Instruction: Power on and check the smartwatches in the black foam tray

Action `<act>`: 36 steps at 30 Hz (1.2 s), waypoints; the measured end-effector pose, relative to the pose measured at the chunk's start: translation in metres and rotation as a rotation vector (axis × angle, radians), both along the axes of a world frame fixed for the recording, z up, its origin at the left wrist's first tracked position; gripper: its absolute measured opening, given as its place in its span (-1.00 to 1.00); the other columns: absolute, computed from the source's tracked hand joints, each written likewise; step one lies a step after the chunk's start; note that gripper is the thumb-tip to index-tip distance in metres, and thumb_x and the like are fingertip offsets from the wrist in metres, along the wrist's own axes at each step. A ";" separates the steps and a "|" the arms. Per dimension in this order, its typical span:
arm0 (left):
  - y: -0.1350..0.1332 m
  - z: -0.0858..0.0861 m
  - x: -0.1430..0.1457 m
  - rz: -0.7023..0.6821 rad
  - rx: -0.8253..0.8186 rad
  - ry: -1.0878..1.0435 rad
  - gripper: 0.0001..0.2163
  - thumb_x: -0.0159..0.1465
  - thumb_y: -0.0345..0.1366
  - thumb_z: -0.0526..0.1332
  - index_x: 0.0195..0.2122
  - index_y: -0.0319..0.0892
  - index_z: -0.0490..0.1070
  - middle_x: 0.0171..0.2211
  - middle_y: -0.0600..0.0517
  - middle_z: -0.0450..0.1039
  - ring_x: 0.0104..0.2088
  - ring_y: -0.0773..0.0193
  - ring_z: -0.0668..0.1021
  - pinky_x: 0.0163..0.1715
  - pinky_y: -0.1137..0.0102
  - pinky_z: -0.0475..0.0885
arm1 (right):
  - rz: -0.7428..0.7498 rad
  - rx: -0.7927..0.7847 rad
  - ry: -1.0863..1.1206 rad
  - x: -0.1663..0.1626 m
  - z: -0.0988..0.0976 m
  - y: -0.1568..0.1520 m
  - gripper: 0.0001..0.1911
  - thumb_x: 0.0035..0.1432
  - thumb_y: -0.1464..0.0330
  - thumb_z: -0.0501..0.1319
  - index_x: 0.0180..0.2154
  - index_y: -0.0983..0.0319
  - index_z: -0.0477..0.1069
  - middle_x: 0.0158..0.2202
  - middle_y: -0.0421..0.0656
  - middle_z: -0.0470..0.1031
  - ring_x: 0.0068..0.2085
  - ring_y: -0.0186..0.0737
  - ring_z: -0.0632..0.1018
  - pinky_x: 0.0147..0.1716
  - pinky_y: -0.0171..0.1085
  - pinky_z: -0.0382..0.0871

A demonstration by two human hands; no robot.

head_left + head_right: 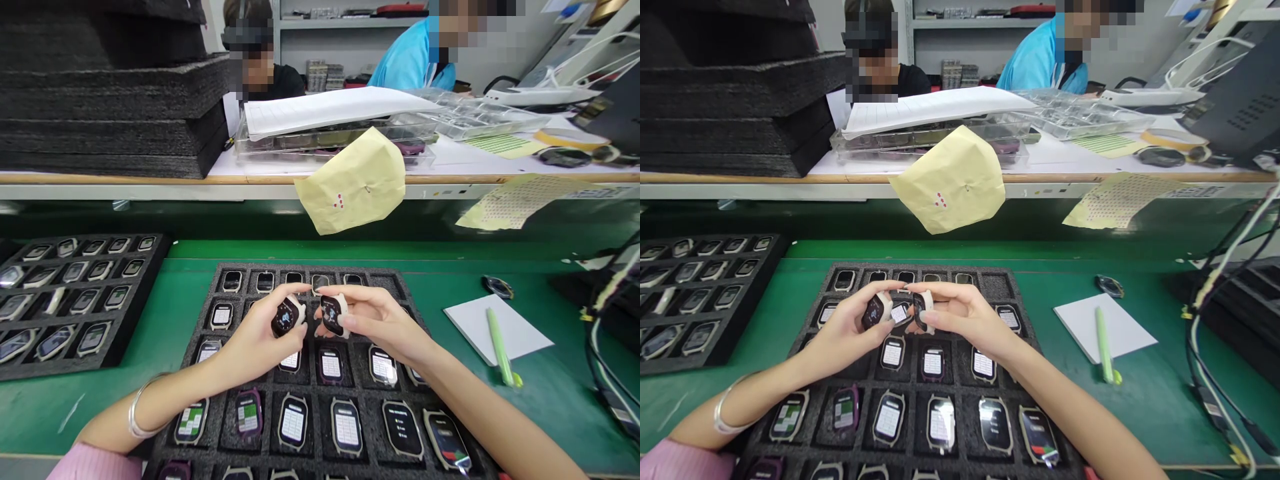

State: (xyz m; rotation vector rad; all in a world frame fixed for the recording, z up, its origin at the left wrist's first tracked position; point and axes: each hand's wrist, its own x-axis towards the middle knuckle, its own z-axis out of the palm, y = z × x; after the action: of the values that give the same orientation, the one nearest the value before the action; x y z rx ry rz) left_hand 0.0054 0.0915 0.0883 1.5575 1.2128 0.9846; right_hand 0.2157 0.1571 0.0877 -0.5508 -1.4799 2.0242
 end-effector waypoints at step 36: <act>0.008 -0.009 -0.013 0.070 -0.339 -0.539 -0.56 0.15 -0.43 0.14 0.09 -0.18 0.32 -0.16 -0.04 0.47 -0.20 0.19 0.51 -0.26 0.30 0.51 | -0.084 -0.225 -0.016 -0.007 -0.006 -0.002 -0.47 0.18 0.39 0.29 0.17 0.25 0.25 -0.02 0.03 0.52 -0.06 0.03 0.58 0.01 0.10 0.41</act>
State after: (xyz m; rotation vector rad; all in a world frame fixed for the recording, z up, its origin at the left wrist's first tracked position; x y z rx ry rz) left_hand -0.0078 0.0997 0.0791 0.9103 0.9874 1.0879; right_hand 0.2092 0.1550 0.0812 -0.7092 -1.2234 2.1375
